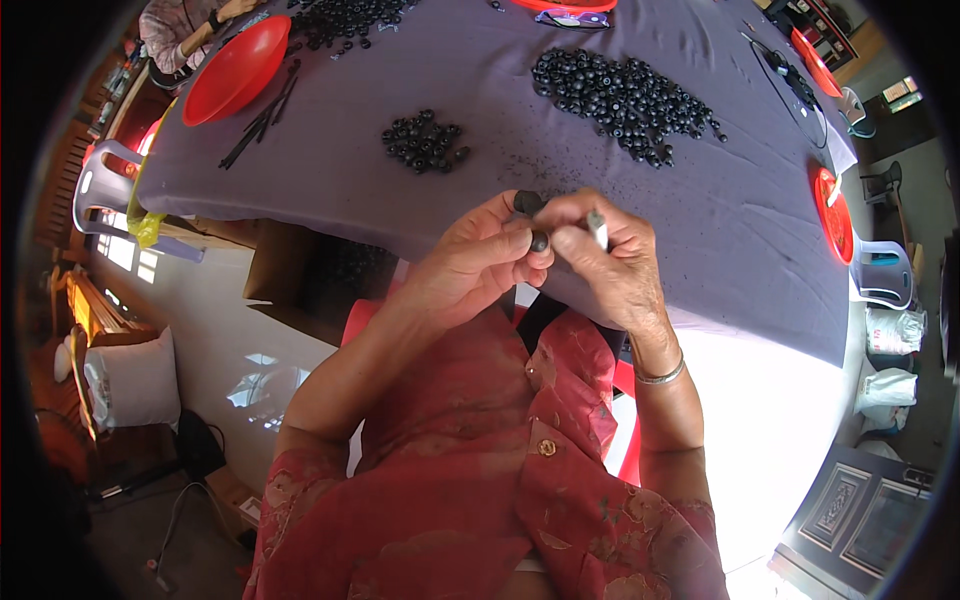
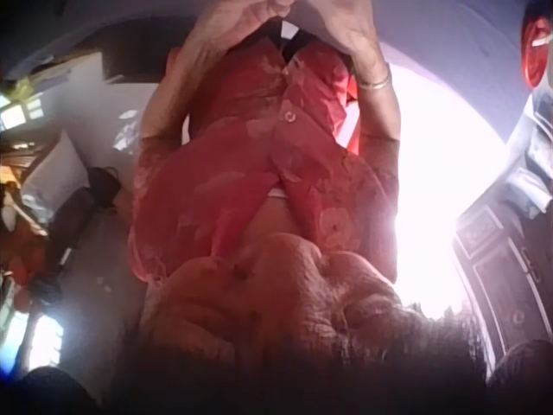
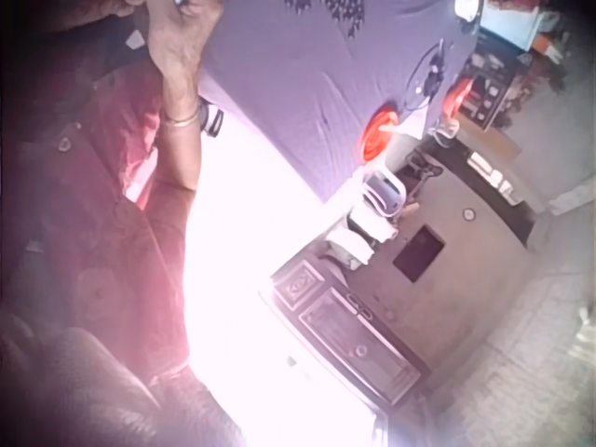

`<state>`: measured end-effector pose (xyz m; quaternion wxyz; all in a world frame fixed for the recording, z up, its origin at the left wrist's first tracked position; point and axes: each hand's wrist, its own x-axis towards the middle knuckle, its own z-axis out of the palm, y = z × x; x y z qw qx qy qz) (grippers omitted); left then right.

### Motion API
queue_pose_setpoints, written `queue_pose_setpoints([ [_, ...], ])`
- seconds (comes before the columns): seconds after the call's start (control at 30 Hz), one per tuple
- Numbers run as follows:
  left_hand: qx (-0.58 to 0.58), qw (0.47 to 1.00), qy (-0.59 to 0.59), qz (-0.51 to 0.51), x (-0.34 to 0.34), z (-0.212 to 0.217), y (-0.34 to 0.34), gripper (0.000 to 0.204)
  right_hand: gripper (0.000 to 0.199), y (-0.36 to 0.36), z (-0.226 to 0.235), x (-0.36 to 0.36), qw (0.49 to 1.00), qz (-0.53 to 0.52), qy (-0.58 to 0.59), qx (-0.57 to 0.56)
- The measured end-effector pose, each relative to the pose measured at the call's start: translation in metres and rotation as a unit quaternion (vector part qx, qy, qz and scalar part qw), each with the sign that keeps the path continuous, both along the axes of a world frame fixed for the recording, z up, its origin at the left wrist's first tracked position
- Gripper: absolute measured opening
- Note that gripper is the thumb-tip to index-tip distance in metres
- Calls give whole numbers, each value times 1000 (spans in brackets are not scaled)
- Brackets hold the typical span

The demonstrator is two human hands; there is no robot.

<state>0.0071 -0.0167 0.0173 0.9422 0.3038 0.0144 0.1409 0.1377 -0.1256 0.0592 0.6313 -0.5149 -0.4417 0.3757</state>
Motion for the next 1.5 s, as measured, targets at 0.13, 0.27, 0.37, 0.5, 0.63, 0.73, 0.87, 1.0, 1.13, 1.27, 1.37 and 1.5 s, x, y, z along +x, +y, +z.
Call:
queue_pose_setpoints([
  [0.13,-8,1000,-5,29,-1,3,1,19,12,-5,-4,13,986,-60,-156,-24],
  [0.27,0,998,-12,64,-1,5,1,17,9,-6,0,-4,958,-53,-279,29],
  [0.37,10,996,-8,83,-2,4,1,15,9,-5,-2,-4,929,-50,-365,24],
  [0.5,6,997,-6,82,-1,1,1,15,11,-5,4,-6,899,-75,-432,17],
  [0.63,10,997,-14,71,-1,-1,3,15,10,-4,2,-5,902,-69,-424,28],
  [0.73,16,998,-21,61,-2,-3,4,16,9,-4,0,-4,927,-56,-369,26],
  [0.87,18,997,-12,70,-3,-4,6,17,8,-4,-1,-3,937,-35,-348,28],
  [1.0,61,993,-27,94,-1,-6,12,22,10,-1,-6,-2,950,-30,-312,-4],
  [1.13,154,987,25,45,-5,-1,-4,27,16,9,-17,8,939,-202,-279,-18],
  [1.27,92,995,21,46,2,-1,0,30,18,2,-12,23,977,-158,-134,-49],
  [1.37,84,995,4,51,-2,-12,8,28,22,-1,-7,19,980,-117,-147,-59],
  [1.5,72,995,26,71,1,-12,4,26,14,0,-6,7,976,-60,-210,10],
])
